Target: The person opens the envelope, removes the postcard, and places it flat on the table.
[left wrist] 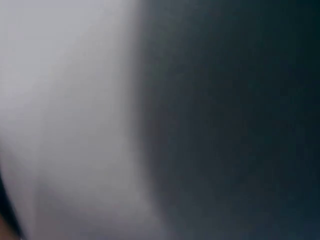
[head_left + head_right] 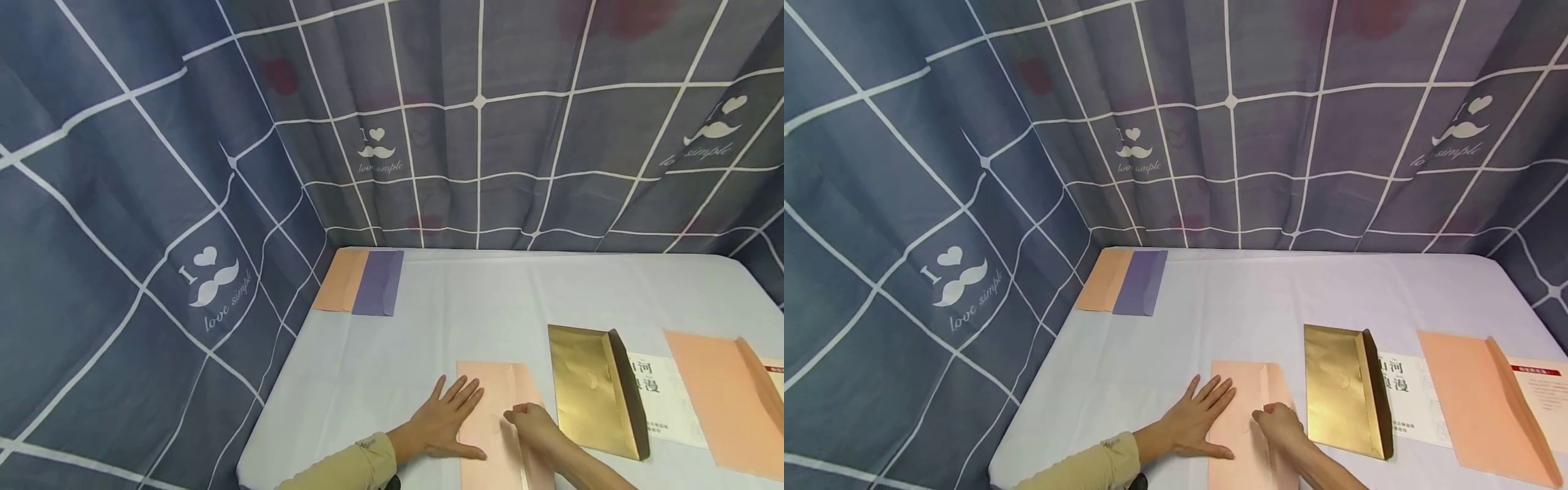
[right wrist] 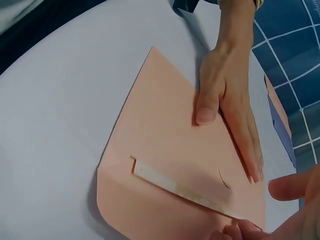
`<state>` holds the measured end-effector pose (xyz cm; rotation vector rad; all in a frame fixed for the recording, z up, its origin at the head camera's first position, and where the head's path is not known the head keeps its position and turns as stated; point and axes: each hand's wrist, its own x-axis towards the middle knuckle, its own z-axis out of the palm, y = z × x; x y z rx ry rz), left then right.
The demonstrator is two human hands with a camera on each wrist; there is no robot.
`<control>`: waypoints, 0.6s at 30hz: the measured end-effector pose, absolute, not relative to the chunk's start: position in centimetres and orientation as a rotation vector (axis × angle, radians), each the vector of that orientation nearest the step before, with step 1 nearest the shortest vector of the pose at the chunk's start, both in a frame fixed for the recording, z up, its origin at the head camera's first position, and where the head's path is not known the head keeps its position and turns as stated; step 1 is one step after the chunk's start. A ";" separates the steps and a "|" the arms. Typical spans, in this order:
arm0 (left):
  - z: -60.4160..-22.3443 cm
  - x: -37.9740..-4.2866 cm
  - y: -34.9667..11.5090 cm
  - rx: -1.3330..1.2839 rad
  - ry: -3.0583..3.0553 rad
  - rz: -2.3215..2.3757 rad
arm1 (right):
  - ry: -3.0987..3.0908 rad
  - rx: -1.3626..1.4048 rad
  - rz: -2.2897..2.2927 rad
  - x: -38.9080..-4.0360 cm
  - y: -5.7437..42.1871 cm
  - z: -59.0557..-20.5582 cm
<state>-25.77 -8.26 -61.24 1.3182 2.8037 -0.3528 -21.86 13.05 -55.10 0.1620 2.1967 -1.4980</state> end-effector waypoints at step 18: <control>-61.2 -26.2 -8.5 1.325 2.807 -0.336 | 2.245 0.330 -1.548 -22.0 13.8 -56.7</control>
